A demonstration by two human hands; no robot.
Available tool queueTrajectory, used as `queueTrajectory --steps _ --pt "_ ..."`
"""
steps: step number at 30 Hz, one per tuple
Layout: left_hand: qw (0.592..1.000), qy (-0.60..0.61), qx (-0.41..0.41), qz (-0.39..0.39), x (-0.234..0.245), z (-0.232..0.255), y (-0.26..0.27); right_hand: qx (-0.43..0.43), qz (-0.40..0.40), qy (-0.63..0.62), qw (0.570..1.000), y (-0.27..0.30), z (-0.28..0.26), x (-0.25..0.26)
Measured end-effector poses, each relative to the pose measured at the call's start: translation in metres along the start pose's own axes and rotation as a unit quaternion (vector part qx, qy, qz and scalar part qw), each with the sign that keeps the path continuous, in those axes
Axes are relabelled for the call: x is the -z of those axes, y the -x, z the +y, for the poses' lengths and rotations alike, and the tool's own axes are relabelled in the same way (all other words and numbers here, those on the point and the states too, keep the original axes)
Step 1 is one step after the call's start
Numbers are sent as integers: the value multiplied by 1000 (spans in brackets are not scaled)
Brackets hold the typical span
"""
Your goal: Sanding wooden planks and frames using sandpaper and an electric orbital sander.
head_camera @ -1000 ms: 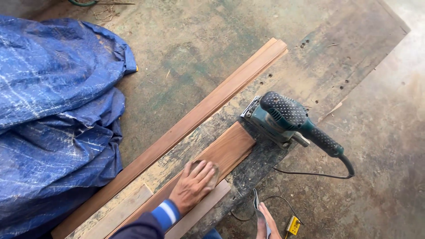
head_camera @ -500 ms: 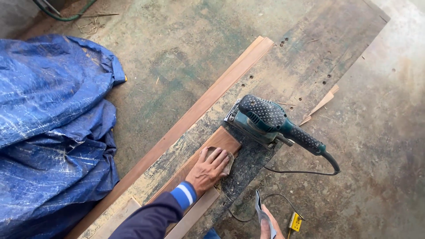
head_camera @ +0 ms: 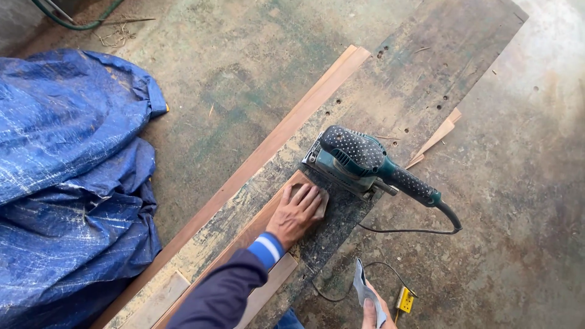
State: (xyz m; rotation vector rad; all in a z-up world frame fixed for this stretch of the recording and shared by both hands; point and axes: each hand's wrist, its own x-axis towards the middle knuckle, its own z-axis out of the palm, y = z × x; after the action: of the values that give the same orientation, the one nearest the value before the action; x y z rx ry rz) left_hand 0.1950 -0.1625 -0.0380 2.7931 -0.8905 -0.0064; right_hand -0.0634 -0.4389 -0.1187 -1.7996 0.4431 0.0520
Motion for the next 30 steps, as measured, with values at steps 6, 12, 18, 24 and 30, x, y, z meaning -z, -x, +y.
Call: queueTrajectory --steps 6,12,18,24,30 --pt "999 5 38 5 10 0 25 -26 43 61 997 12 -39 -12" --pt "999 -26 30 -9 2 6 22 8 -77 -47 996 -5 32 15" --pt "999 -10 47 -1 1 10 11 -116 48 103 987 10 -77 -17" --pt "999 -24 20 18 1 2 42 -2 -31 -25 999 -7 9 8" --pt "999 3 45 29 1 15 -8 -39 35 8 999 3 -32 -18"
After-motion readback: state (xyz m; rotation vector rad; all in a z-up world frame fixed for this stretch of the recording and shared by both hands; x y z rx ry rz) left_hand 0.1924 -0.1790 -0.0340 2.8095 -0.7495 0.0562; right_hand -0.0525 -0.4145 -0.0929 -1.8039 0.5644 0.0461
